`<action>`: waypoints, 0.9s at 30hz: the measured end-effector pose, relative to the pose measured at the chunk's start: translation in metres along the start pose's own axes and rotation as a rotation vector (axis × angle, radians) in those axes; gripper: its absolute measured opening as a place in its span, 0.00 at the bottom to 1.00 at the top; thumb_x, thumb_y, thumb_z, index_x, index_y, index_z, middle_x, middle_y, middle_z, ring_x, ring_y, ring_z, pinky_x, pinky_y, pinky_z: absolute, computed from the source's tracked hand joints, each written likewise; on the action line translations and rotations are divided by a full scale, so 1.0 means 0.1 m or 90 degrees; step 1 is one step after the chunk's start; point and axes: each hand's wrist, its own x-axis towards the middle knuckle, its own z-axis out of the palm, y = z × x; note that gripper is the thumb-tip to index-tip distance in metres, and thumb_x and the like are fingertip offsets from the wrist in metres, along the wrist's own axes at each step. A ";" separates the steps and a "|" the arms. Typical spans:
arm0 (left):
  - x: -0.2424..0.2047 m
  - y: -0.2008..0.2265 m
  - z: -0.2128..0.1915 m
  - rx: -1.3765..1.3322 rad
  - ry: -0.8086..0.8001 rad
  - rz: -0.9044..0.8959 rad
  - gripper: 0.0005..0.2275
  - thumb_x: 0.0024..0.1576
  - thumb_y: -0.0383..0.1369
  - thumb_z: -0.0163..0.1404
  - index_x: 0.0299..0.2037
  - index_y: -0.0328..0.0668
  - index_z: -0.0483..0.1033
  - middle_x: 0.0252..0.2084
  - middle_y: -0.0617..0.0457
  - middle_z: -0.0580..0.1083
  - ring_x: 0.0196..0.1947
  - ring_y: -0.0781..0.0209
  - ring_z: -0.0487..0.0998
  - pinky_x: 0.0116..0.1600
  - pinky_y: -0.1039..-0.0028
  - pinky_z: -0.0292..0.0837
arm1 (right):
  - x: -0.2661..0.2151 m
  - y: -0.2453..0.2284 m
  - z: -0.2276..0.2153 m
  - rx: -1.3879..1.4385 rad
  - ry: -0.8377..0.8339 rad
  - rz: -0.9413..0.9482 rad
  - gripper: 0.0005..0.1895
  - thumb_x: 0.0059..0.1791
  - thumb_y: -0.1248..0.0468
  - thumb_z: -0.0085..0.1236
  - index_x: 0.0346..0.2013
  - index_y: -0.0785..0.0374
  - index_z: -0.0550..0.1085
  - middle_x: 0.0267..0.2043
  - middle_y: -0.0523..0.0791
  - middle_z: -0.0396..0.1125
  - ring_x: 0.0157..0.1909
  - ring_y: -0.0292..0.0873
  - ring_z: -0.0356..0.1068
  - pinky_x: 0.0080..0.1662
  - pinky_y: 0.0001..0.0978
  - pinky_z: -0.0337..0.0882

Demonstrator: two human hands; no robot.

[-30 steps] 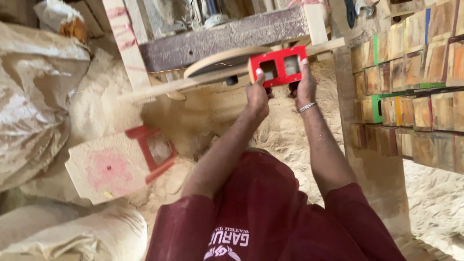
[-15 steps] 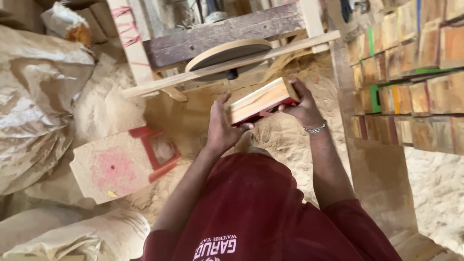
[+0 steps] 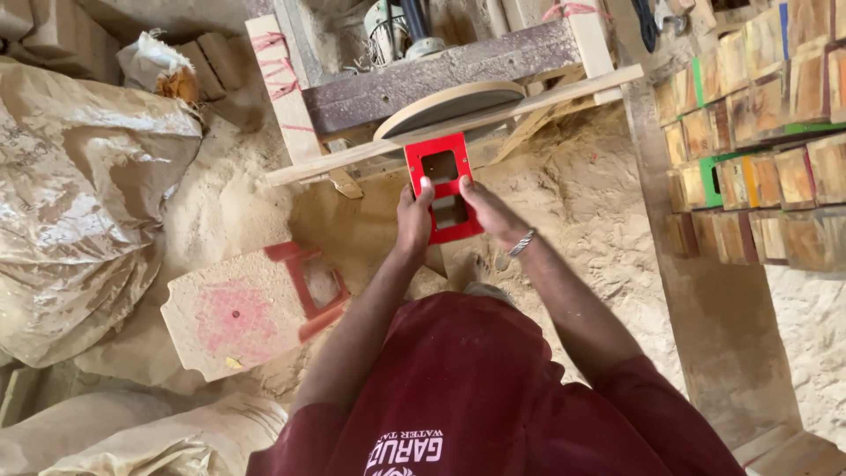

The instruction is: The person repeatedly presses the edges of small, hollow, painted wooden blocks against a rotating sanding wheel to smooth them. They handle orange, green, and red blocks one at a time, rotating each piece to sand different sides before placing them on a nearby stack.

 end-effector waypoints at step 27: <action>0.73 -0.10 0.62 0.107 0.123 -0.185 0.17 0.62 0.36 0.48 0.54 0.29 0.73 0.39 0.42 0.79 0.36 0.54 0.79 0.40 0.63 0.76 | 0.34 -0.09 -0.35 -0.029 0.355 0.118 0.29 0.54 0.42 0.51 0.44 0.69 0.78 0.42 0.48 0.75 0.41 0.40 0.76 0.45 0.32 0.77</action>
